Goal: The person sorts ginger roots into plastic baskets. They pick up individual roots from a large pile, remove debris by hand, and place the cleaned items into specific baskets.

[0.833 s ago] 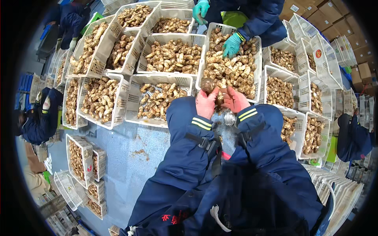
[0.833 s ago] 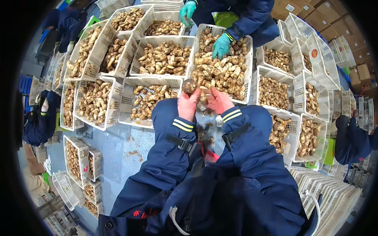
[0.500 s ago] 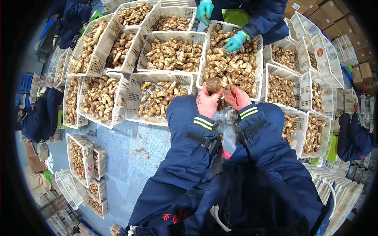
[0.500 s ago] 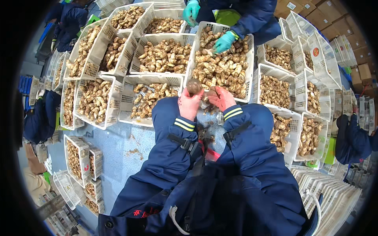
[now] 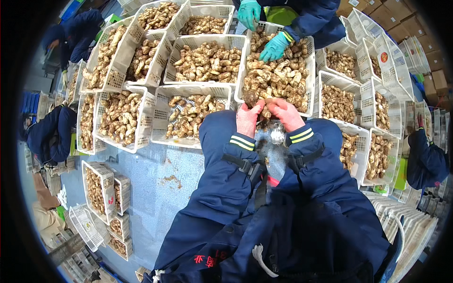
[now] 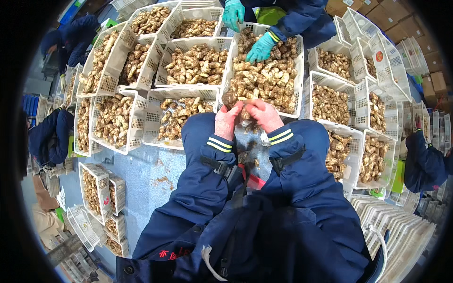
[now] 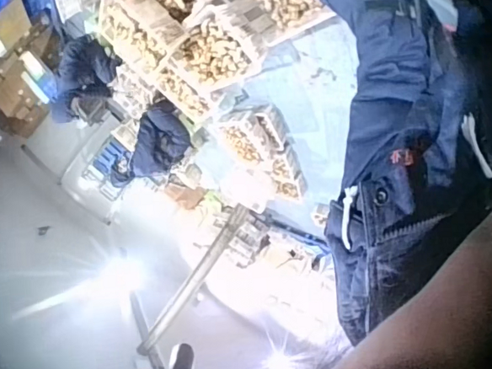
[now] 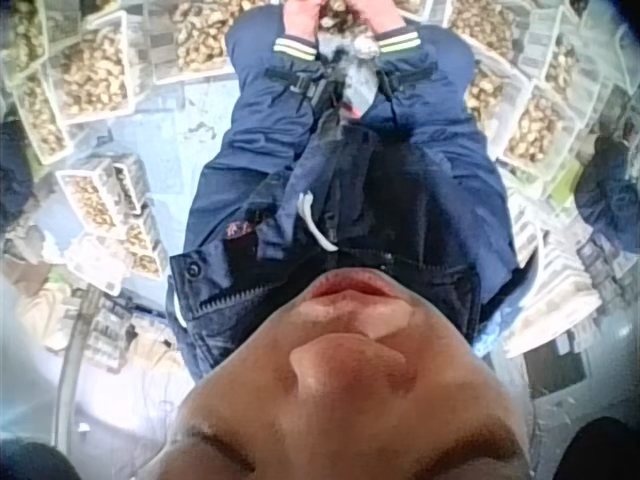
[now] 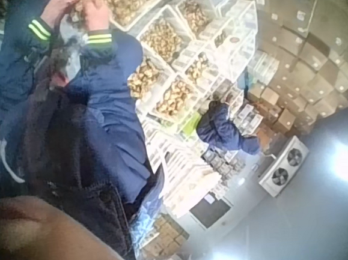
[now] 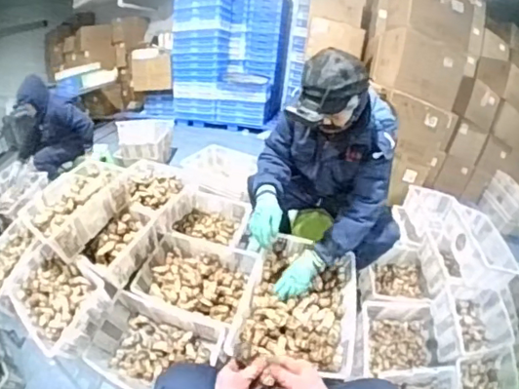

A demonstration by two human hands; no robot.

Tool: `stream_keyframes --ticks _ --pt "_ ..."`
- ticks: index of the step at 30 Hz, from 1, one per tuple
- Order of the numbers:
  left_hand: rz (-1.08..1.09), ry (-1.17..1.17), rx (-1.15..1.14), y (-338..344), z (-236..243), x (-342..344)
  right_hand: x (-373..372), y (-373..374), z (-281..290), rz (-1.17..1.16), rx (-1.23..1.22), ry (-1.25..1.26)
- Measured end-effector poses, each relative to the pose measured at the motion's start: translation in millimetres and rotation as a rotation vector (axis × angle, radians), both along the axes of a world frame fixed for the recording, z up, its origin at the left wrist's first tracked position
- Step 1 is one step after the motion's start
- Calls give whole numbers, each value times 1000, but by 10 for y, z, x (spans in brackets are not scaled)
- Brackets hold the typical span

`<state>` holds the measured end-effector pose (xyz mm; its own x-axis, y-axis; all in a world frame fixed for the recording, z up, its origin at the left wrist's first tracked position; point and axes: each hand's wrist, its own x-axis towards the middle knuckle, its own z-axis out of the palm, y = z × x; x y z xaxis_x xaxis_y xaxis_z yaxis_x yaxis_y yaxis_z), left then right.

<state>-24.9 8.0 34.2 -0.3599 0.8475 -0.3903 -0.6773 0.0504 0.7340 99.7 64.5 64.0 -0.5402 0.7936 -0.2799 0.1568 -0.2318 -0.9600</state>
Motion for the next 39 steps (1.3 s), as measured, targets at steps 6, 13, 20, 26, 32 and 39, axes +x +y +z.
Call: stream_keyframes --ticks 6,13,20,26,32,39 --pt "-189 -62 -43 46 -185 14 3 -17 -128 36 21 -140" --pt "-136 -253 58 4 -289 -56 161 101 -409 -108 -402 369" --pt "-14 -251 51 26 -200 -10 183 137 -444 -162 -542 441" --pt "-3 -161 -43 38 -221 -11 164 172 -479 -131 -489 418" --pt "-257 -109 83 -62 -148 33 85 43 -351 -45 -459 276" --pt "25 -33 -33 44 -161 185 383 304 -657 -315 -329 113"
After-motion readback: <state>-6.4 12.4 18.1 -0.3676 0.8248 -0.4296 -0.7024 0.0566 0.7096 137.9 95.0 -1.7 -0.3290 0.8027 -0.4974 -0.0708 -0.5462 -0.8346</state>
